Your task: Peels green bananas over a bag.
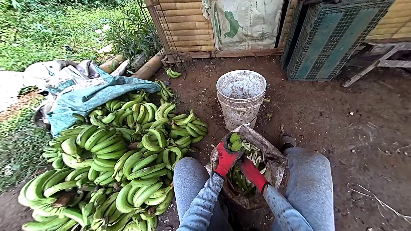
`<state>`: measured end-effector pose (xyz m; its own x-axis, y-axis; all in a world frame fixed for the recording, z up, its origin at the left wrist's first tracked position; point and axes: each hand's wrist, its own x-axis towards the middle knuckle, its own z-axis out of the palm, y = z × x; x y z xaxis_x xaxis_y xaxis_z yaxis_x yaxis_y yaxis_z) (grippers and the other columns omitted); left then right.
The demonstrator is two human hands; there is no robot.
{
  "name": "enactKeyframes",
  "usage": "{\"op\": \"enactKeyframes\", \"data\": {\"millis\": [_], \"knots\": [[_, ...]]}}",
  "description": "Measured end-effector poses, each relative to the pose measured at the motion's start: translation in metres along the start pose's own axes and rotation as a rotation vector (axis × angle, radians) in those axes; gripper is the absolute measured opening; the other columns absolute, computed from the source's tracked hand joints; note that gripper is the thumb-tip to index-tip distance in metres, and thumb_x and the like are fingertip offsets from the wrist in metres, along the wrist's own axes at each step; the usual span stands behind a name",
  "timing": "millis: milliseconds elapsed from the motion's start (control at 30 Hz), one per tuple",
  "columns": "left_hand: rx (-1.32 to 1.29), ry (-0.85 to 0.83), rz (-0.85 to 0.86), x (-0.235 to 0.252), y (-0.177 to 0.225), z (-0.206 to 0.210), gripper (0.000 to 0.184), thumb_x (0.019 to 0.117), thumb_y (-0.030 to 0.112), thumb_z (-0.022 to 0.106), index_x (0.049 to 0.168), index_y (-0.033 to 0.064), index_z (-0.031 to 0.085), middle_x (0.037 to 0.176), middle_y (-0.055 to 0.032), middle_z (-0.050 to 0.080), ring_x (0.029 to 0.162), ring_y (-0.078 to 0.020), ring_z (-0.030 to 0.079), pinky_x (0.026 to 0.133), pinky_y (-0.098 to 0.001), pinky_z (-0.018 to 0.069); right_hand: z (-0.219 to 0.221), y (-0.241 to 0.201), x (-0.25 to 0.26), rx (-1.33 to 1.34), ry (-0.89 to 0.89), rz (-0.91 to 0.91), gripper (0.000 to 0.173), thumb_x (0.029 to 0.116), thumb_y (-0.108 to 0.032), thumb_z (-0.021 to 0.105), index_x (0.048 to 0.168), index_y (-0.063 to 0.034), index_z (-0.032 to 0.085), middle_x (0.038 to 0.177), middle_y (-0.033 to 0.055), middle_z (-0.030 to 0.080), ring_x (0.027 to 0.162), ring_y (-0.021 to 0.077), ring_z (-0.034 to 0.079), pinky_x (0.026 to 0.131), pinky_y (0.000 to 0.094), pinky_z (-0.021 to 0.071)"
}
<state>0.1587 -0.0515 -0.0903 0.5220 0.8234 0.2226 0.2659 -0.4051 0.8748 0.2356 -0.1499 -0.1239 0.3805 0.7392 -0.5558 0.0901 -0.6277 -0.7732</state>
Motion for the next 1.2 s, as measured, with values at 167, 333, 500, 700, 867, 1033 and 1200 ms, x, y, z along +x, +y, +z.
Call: {"op": "enactKeyframes", "data": {"millis": [167,333,500,700,867,1033,1200], "knots": [[-0.568,0.254,-0.233,0.028,-0.007,-0.017,0.068,0.0774,0.01,0.079,0.137,-0.0037,0.049,0.112,-0.0165,0.066,0.097,-0.0185,0.068,0.086,-0.035,0.059,-0.027,-0.009,-0.029,0.612,-0.207,-0.168,0.039,0.1102,-0.043,0.039,0.133,-0.0128,0.047,0.066,-0.0019,0.052,0.047,0.0047,0.046,0.042,0.0184,0.0384],[-0.56,0.474,-0.421,0.042,-0.014,-0.035,0.037,0.1004,0.028,0.065,0.122,-0.0022,0.062,0.101,-0.0157,0.07,0.088,-0.0197,0.069,0.081,-0.0382,0.059,-0.042,0.002,-0.027,-0.018,-0.138,-0.411,0.064,0.1068,-0.044,0.049,0.164,-0.0261,0.028,0.104,0.0064,0.072,0.081,0.0174,0.068,0.077,0.0394,0.057],[-0.624,0.217,-0.504,0.037,-0.028,-0.03,0.038,0.1051,0.036,0.054,0.119,0.0025,0.065,0.102,-0.0143,0.07,0.09,-0.0216,0.069,0.08,-0.0421,0.0589,-0.033,-0.002,-0.025,-0.167,-0.145,-0.391,0.069,0.1029,-0.036,0.059,0.162,-0.016,0.031,0.131,0.0154,0.067,0.113,0.0255,0.067,0.104,0.0471,0.0503],[-0.702,-0.019,-0.575,0.042,-0.03,-0.02,0.032,0.1065,0.029,0.048,0.122,0.0041,0.061,0.096,-0.0124,0.068,0.083,-0.0206,0.068,0.075,-0.0398,0.0587,-0.032,-0.005,-0.041,0.31,-0.394,-0.304,0.063,0.1041,-0.026,0.056,0.158,-0.0093,0.028,0.084,-0.0001,0.057,0.06,0.0051,0.052,0.054,0.0215,0.0447],[-0.648,-0.193,-0.609,0.044,-0.042,-0.012,0.032,0.1061,0.03,0.048,0.124,0.006,0.061,0.097,-0.0105,0.068,0.083,-0.0188,0.068,0.075,-0.039,0.0584,-0.026,0.002,-0.046,0.443,-0.414,-0.212,0.054,0.104,-0.026,0.055,0.153,-0.0122,0.036,0.07,-0.0034,0.052,0.051,0.0044,0.047,0.046,0.0195,0.0383],[-0.571,-0.28,-0.706,0.044,-0.066,0.003,0.031,0.1042,0.032,0.053,0.119,0.0061,0.062,0.092,-0.009,0.067,0.08,-0.018,0.067,0.072,-0.0381,0.0575,-0.016,0.01,-0.046,0.657,-0.341,-0.068,0.038,0.1028,-0.027,0.057,0.137,-0.0113,0.052,0.065,-0.0015,0.051,0.047,0.0056,0.046,0.041,0.0193,0.0369],[-0.193,-0.221,-0.666,0.03,-0.098,0.025,0.053,0.1006,0.051,0.057,0.136,0.0112,0.062,0.125,-0.0126,0.069,0.114,-0.0222,0.066,0.101,-0.0458,0.053,0.0,0.027,-0.026,0.775,-0.131,0.14,0.024,0.1058,-0.03,0.056,0.116,-0.0079,0.058,0.065,0.0011,0.051,0.044,0.0077,0.046,0.038,0.0213,0.0385]]}}
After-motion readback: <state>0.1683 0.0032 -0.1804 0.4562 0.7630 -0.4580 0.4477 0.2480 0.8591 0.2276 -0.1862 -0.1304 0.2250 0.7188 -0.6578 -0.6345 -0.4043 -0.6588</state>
